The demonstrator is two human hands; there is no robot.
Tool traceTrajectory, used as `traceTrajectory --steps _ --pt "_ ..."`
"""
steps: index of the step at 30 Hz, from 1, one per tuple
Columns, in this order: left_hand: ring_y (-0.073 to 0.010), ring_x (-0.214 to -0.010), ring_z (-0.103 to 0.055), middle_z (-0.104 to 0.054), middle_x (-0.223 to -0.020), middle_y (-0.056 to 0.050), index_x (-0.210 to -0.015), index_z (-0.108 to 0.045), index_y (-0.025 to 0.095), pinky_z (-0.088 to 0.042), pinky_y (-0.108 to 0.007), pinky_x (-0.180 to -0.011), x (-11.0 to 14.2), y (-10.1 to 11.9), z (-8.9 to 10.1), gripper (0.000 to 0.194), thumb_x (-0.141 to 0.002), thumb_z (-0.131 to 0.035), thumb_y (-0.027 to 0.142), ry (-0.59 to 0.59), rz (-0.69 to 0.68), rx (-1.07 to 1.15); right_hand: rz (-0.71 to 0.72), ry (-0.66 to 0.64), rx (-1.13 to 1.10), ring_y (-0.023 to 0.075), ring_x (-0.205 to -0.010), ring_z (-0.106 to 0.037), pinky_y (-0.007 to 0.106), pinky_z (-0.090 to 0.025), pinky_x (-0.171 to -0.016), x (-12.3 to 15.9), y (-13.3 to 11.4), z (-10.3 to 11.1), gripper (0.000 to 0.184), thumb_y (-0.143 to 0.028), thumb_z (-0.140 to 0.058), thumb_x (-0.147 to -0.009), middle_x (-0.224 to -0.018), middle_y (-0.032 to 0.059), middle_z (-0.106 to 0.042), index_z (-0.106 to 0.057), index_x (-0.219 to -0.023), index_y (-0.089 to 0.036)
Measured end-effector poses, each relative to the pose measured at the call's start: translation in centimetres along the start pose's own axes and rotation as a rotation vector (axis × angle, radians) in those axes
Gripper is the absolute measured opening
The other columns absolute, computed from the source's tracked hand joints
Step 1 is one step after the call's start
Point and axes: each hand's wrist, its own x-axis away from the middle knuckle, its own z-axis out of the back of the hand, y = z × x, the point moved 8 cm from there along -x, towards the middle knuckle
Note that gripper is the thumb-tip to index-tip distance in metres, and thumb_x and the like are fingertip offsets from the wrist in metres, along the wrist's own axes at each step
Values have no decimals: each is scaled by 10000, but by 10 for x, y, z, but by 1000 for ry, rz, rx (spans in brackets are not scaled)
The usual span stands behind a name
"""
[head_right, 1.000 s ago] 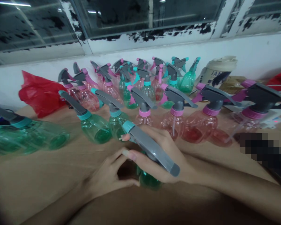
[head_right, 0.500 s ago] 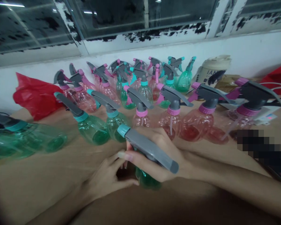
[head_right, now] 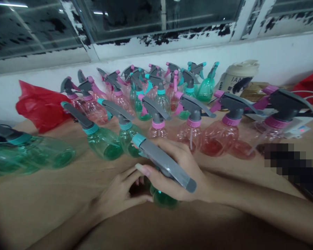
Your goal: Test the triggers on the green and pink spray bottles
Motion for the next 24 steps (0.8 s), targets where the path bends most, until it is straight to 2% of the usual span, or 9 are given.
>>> traceTrajectory --steps 3,7,12,16,24 --pt "-175 -678 -567 -572 -826 -16 -941 -565 185 -473 -300 -564 0 0 0 414 -803 -600 574 -6 7 -1 26 2 12 149 -604 -571 312 -488 -622 1 -2 1 149 -281 -601 -796 -714 -1 -594 -600 -934 -222" --pt "-187 -699 -581 -577 -842 -22 -943 -563 182 -486 -310 -580 0 -1 -1 415 -798 -618 568 -18 28 -10 51 1 11 150 -607 -566 302 -478 -575 1 -4 1 135 -265 -601 -799 -724 11 -592 -592 -925 -217" --pt "-229 -897 -607 -579 -1055 -62 -1139 -509 199 -516 -373 -756 0 3 4 498 -806 -626 551 20 -27 -34 -4 -29 -16 158 -610 -577 312 -487 -560 1 3 -1 198 -291 -605 -804 -742 6 -612 -601 -993 -234" --pt "-253 -1012 -575 -560 -1111 -73 -1150 -507 211 -497 -409 -846 1 4 9 485 -807 -637 528 65 -66 -75 2 -43 -33 162 -681 -632 307 -525 -619 -1 3 -2 205 -252 -617 -805 -827 1 -665 -616 -1010 -252" --pt "-288 -1161 -501 -554 -1236 -106 -1246 -485 193 -427 -474 -964 14 3 9 493 -805 -643 346 66 -98 -223 25 -43 -36 164 -731 -641 306 -533 -660 -1 -1 -1 214 -231 -619 -811 -858 3 -660 -624 -1024 -251"
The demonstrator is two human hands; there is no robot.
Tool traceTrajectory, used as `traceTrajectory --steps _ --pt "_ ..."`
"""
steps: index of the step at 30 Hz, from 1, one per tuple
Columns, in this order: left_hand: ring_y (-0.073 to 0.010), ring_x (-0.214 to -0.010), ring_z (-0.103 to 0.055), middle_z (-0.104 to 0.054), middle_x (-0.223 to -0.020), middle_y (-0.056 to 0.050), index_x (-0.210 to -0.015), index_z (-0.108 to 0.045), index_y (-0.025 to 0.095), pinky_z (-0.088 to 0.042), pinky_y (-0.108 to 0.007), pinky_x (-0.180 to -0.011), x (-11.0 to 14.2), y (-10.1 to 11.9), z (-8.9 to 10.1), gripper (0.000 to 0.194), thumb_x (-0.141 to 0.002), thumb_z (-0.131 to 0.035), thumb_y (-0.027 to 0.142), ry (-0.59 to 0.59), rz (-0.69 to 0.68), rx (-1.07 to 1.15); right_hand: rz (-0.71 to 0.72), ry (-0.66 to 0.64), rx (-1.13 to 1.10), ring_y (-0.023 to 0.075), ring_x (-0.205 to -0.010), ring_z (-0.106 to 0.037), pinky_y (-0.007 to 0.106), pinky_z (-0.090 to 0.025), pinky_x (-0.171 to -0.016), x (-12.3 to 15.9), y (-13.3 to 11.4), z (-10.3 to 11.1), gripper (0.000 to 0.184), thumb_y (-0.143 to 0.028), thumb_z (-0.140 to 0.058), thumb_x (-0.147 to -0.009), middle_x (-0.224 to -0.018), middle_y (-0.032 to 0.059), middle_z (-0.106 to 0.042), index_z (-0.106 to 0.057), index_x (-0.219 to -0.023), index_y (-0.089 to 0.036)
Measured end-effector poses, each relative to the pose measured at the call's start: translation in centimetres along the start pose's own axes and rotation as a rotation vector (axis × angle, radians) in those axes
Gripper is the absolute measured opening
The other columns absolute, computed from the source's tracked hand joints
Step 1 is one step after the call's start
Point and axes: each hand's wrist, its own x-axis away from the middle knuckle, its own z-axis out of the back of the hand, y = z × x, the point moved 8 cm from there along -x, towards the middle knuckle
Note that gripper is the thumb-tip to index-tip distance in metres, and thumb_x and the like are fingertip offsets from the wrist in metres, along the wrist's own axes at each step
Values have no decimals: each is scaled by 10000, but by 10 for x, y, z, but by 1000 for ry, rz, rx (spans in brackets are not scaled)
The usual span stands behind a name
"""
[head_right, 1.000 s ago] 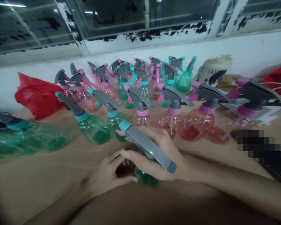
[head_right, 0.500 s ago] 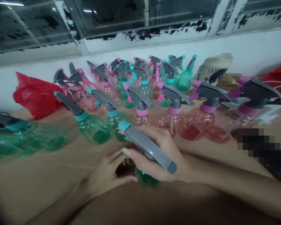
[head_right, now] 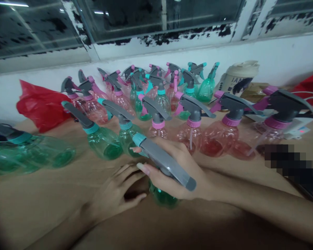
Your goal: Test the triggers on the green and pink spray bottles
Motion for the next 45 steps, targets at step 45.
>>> traceTrajectory --steps 45 --pt "-290 -1253 -451 -510 -1338 -144 -1259 -523 136 -413 -470 -1006 6 5 1 478 -828 -617 319 -68 -53 -124 37 22 41 163 -744 -611 341 -497 -817 -4 -3 0 185 -256 -581 -830 -847 30 -638 -645 -998 -211"
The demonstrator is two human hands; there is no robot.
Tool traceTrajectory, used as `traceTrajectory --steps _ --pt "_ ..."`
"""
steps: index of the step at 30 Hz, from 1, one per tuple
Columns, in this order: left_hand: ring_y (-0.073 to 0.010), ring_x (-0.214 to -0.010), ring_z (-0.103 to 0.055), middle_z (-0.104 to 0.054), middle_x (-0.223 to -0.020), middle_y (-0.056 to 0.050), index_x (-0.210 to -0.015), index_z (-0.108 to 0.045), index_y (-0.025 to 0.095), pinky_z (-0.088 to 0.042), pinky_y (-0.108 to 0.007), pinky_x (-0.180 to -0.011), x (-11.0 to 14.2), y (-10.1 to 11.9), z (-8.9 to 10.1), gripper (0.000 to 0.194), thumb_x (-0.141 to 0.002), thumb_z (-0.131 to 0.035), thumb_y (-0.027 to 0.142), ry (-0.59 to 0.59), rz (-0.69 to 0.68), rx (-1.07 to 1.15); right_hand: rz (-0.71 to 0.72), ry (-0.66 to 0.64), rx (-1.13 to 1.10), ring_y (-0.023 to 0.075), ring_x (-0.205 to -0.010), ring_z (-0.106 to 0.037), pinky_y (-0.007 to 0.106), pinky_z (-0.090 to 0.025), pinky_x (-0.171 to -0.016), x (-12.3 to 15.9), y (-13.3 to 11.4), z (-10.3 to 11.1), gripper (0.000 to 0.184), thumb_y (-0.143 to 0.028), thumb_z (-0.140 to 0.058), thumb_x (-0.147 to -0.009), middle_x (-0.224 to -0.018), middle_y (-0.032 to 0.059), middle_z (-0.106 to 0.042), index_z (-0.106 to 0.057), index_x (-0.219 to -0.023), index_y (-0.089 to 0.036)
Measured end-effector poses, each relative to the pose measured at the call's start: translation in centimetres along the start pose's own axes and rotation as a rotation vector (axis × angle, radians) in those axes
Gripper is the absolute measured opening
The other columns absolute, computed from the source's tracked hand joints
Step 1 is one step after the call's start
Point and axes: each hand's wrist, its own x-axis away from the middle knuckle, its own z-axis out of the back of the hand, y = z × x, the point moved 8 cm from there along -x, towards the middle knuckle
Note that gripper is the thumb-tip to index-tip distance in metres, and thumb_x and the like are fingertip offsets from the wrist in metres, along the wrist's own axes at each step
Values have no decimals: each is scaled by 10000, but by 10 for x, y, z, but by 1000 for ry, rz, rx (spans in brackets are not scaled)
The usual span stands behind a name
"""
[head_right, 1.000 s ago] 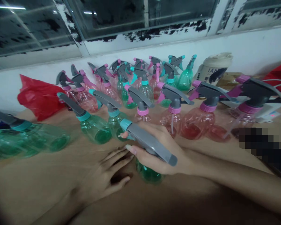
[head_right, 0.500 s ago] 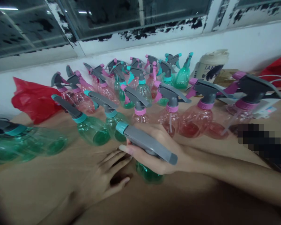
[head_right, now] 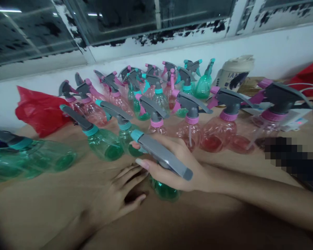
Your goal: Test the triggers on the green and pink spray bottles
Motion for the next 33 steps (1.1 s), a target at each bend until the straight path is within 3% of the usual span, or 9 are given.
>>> traceTrajectory --steps 4,8,12,20,24,28,33 --pt "-282 -1262 -441 -500 -1351 -131 -1277 -501 151 -419 -469 -1001 0 0 0 485 -842 -604 339 -15 10 -6 -6 -5 -16 160 -782 -620 321 -510 -791 1 4 -1 195 -257 -592 -829 -918 32 -650 -644 -1010 -205" --pt "-281 -1260 -441 -500 -1351 -132 -1274 -502 151 -410 -475 -1007 -1 -1 -1 477 -845 -601 334 -30 29 2 -86 -22 -117 161 -747 -626 306 -537 -695 4 13 -3 247 -307 -604 -825 -892 32 -642 -622 -1051 -209" --pt "-278 -1262 -436 -491 -1359 -137 -1278 -499 140 -398 -467 -1017 -2 0 -3 482 -842 -603 317 -38 36 13 -140 -23 -151 171 -727 -624 325 -542 -692 6 18 -5 261 -331 -619 -813 -845 27 -645 -621 -1051 -224" --pt "-275 -1264 -434 -496 -1355 -132 -1287 -491 143 -401 -468 -1015 -1 2 -3 488 -841 -598 310 -34 33 0 -70 8 -110 157 -649 -622 310 -518 -613 3 8 -2 199 -279 -627 -814 -843 2 -664 -626 -1011 -259" --pt "-281 -1251 -448 -506 -1343 -139 -1276 -502 129 -415 -463 -1003 -2 4 -1 485 -839 -602 311 -26 21 -26 -7 13 -53 160 -718 -630 312 -516 -669 0 1 1 155 -258 -640 -807 -878 2 -663 -623 -962 -258" --pt "-280 -1256 -443 -520 -1327 -141 -1270 -506 123 -412 -457 -1010 -2 4 0 480 -838 -602 309 -7 11 -26 -23 -25 5 171 -736 -630 340 -505 -722 -3 2 -1 83 -310 -623 -817 -819 3 -655 -619 -875 -252" --pt "-270 -1273 -426 -492 -1359 -129 -1297 -474 154 -403 -463 -1016 -2 2 -2 486 -853 -586 317 -16 19 -1 -30 -17 76 184 -741 -637 341 -493 -673 -1 6 1 122 -340 -588 -838 -779 15 -654 -593 -793 -226"
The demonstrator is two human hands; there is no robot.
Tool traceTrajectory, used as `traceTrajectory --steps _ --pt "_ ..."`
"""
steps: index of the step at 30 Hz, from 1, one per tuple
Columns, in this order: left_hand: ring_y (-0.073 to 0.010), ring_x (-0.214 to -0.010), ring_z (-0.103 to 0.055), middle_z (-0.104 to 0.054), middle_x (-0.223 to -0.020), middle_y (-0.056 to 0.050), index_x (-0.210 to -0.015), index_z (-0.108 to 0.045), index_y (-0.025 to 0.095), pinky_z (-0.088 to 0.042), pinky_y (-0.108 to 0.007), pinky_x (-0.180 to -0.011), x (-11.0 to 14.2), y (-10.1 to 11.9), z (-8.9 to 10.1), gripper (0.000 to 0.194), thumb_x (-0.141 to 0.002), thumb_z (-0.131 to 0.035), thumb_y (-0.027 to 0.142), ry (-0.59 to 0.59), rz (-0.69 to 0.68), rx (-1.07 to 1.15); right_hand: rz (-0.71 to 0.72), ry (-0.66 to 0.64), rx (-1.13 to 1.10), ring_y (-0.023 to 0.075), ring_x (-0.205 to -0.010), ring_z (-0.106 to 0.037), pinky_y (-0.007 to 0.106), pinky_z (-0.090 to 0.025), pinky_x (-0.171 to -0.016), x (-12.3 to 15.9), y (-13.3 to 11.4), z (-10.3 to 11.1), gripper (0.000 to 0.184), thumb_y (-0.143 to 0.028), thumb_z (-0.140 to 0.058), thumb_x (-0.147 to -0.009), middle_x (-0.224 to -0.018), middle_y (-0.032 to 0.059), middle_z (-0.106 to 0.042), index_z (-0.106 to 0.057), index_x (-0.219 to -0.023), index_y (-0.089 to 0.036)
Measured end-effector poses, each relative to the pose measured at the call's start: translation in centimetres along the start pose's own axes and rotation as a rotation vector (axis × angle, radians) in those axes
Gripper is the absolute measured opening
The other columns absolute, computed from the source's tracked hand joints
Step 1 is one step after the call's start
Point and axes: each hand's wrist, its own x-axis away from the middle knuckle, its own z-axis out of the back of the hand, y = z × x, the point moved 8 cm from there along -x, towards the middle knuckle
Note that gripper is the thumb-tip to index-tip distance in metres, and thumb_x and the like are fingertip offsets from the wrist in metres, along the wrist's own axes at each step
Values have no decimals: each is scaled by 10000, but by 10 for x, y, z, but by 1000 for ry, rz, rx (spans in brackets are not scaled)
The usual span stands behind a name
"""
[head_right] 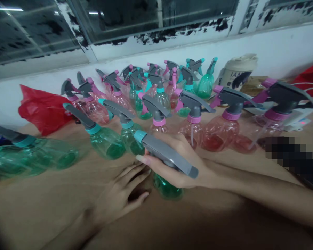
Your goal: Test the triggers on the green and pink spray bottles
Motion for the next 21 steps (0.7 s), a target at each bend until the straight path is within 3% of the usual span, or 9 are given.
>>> traceTrajectory --steps 8,15,21 --pt "-282 -1256 -439 -508 -1329 -147 -1276 -478 134 -408 -466 -1005 2 0 1 471 -853 -587 310 39 -11 21 18 -10 -119 161 -762 -636 304 -504 -683 0 -2 -2 153 -335 -634 -816 -867 11 -665 -625 -925 -228" --pt "-281 -1209 -485 -503 -1324 -128 -1347 -354 186 -412 -477 -992 3 -1 2 575 -854 -586 367 24 49 98 60 30 -138 175 -835 -651 312 -518 -753 3 -9 1 256 -357 -642 -806 -965 19 -684 -635 -1038 -249" --pt "-310 -1234 -456 -476 -1340 -151 -1383 -245 194 -403 -501 -994 10 11 16 698 -846 -585 483 80 92 137 86 50 -149 163 -765 -644 304 -514 -697 2 -14 -9 283 -394 -645 -792 -922 19 -676 -631 -1036 -250"
